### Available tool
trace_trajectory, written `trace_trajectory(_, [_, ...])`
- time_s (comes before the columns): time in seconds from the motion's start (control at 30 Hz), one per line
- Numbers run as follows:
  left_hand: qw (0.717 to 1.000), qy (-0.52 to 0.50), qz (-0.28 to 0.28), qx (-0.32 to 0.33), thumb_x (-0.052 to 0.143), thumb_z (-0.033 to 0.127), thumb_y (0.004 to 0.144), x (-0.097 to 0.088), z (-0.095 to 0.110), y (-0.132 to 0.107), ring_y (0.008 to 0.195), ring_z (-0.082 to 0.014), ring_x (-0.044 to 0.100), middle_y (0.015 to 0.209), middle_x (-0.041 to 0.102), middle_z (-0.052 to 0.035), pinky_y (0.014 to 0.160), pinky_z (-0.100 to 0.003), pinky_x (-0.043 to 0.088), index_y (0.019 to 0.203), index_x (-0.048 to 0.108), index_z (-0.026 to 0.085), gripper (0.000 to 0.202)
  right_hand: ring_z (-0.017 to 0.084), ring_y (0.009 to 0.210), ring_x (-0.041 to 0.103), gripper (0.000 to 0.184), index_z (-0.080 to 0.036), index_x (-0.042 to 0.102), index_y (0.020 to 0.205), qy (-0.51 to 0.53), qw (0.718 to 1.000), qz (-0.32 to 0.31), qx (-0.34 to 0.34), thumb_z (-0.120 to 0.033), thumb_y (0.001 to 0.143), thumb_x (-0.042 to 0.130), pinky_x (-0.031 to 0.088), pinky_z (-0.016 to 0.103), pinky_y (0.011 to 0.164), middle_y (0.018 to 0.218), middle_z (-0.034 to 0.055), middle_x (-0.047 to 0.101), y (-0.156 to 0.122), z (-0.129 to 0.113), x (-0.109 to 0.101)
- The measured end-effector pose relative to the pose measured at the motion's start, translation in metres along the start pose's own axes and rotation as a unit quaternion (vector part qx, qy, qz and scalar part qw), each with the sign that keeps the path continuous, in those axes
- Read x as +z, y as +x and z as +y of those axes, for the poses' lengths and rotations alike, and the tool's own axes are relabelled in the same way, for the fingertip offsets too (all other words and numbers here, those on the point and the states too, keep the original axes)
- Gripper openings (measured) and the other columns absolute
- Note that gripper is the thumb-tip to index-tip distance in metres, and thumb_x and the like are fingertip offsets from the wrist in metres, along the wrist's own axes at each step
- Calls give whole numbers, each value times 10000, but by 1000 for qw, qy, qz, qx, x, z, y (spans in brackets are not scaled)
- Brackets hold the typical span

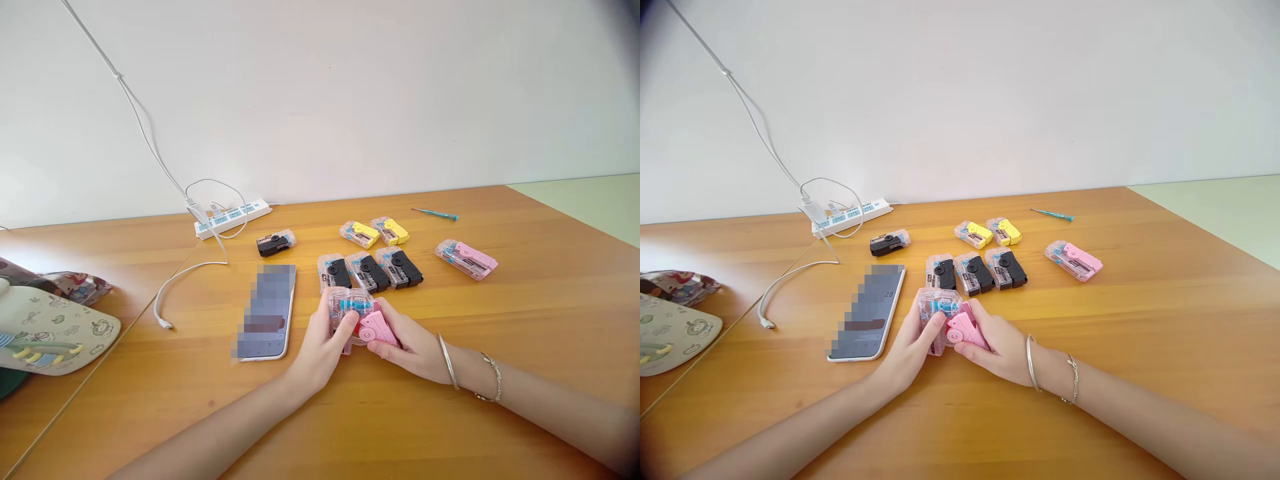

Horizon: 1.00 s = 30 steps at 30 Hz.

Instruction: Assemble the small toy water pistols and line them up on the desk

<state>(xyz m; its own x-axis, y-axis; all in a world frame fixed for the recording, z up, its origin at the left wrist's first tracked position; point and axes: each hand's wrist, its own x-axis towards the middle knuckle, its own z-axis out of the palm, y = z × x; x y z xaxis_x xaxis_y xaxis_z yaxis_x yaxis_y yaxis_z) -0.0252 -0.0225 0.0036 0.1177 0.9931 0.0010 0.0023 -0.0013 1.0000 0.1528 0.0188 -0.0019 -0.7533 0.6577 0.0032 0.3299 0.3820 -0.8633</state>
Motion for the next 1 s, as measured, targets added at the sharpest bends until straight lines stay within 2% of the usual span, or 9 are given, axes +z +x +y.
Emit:
trace_trajectory(0.13, [998,68,6,5,437,457,912,-2,-2,-1,490,-75,428,627,461,73,461,-168,381,941,412,215,244,216,828,566,406,-187,357,1215,-18,1000,3,14,-409,890,459,491,324,659,980,84,581,0,-4,-1])
trace_trajectory(0.27, [994,112,2,7,423,446,920,-3,-2,0,470,-85,462,595,481,75,458,-176,384,959,415,213,236,190,750,545,453,-190,350,1265,-2,1000,-4,11,-409,888,471,492,328,650,959,73,582,0,-4,0])
trace_trajectory(0.43, [991,135,-18,-6,383,464,929,-3,-2,-2,406,-85,428,541,448,93,408,-168,356,1002,418,219,258,126,666,478,511,-203,317,1337,120,992,-44,-22,-438,909,469,466,253,572,887,23,521,0,1,1])
trace_trajectory(0.57, [988,154,-21,-15,358,481,934,-3,-1,-3,403,-91,438,550,470,84,405,-169,355,1013,414,219,279,96,626,435,556,-215,259,1391,179,981,-72,-11,-427,922,469,434,221,550,842,-5,475,0,1,-1])
trace_trajectory(0.7, [986,168,-11,-11,373,475,930,-3,1,-3,398,-99,433,560,488,77,397,-177,351,1006,423,227,264,97,620,435,586,-241,210,1426,170,981,-89,0,-384,925,479,441,227,569,821,-14,474,0,-6,-6])
trace_trajectory(0.83, [981,195,-4,-5,392,445,930,-3,2,-3,398,-98,418,582,526,65,429,-190,361,988,439,228,229,93,610,435,518,-244,283,1394,166,981,-101,16,-353,925,474,438,225,575,817,-18,481,1,-12,-11])
trace_trajectory(1.0, [979,204,-9,-8,387,425,934,-4,3,-4,407,-96,428,601,529,55,414,-186,346,976,440,223,213,99,575,420,508,-221,304,1381,144,985,-93,30,-321,915,481,424,222,545,742,-34,474,1,-15,-11])
